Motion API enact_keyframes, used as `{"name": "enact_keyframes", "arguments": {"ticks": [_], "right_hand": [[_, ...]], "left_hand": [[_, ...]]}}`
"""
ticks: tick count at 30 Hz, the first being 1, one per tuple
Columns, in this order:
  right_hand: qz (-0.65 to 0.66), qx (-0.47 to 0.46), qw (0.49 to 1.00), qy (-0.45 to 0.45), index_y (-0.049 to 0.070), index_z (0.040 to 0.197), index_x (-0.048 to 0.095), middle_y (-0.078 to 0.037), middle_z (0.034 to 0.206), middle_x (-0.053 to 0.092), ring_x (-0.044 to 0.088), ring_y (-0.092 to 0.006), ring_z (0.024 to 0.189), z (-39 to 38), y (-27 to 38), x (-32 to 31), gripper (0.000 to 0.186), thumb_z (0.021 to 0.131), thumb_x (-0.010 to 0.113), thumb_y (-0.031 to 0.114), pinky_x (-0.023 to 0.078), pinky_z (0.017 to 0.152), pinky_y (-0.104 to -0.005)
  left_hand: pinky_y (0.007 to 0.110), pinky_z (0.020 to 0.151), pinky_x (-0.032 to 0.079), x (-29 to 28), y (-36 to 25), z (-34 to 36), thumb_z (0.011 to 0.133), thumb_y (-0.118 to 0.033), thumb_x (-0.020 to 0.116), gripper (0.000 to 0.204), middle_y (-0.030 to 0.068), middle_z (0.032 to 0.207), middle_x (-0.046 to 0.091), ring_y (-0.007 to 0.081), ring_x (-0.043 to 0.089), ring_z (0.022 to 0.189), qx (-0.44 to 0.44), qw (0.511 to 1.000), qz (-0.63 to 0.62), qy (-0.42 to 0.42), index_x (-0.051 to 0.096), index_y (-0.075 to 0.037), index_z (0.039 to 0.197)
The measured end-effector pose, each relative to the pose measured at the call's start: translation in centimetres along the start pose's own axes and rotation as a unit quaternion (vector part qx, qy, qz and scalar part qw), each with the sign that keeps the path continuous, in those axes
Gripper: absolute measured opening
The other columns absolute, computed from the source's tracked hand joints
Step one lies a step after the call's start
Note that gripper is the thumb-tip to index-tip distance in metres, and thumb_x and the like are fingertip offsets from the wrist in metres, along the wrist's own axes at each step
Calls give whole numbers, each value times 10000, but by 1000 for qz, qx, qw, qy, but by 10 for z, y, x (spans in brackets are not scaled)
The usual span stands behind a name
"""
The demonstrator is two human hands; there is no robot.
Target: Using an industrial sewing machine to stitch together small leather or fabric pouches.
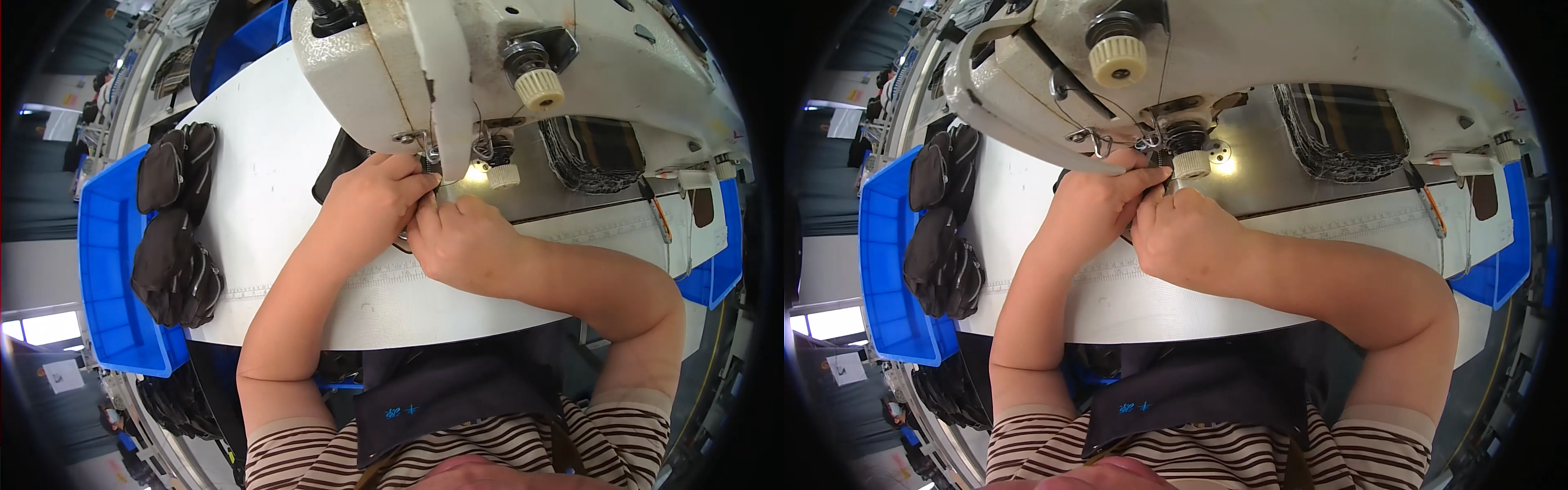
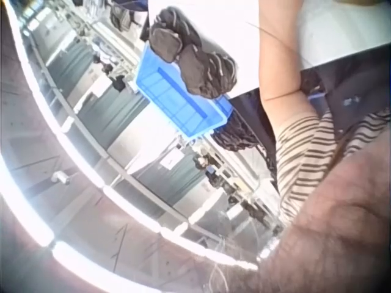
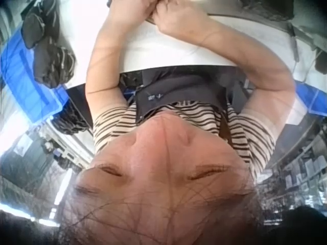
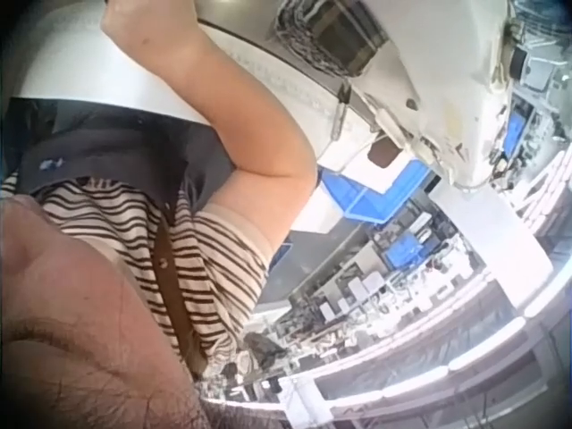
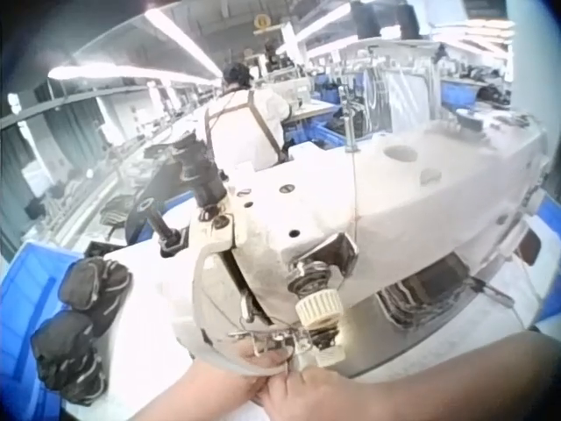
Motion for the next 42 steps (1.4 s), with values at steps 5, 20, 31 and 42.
{"name": "enact_keyframes", "arguments": {"ticks": [5,20,31,42], "right_hand": [[4,-7,1000,-5,-2,783,711,-194,771,680,603,-198,615,0,0,-6,177,695,695,151,426,494,-304],[56,-10,998,17,-85,902,730,-300,916,709,587,-185,532,-20,-7,-10,288,697,694,114,448,463,-322],[61,31,997,38,-60,983,737,-260,1094,705,604,-165,581,-22,-19,-5,296,755,691,123,469,490,-314],[142,25,984,103,-67,1046,722,-192,1143,701,624,-181,666,-26,-21,-7,320,776,681,100,492,542,-326]], "left_hand": [[388,708,571,-4,-8,0,807,-91,772,282,51,1046,730,283,713,859,2,1000,-1,-24,802,-93,1087],[340,857,572,-1,-18,-5,787,-68,742,394,18,1175,707,241,664,1007,3,999,36,-11,754,-61,1181],[412,829,574,2,-11,-3,828,-24,711,335,61,1167,736,314,705,975,-47,997,-28,-49,778,-61,1154],[386,723,563,2,-9,-2,785,24,733,287,85,986,712,291,697,867,-60,994,-75,-50,791,-40,1058]]}}
Point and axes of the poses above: each hand's wrist, its own z-axis towards the middle knuckle, its own x-axis out of the palm, y = z × x, the point moved 4 cm from there along z, towards the middle knuckle
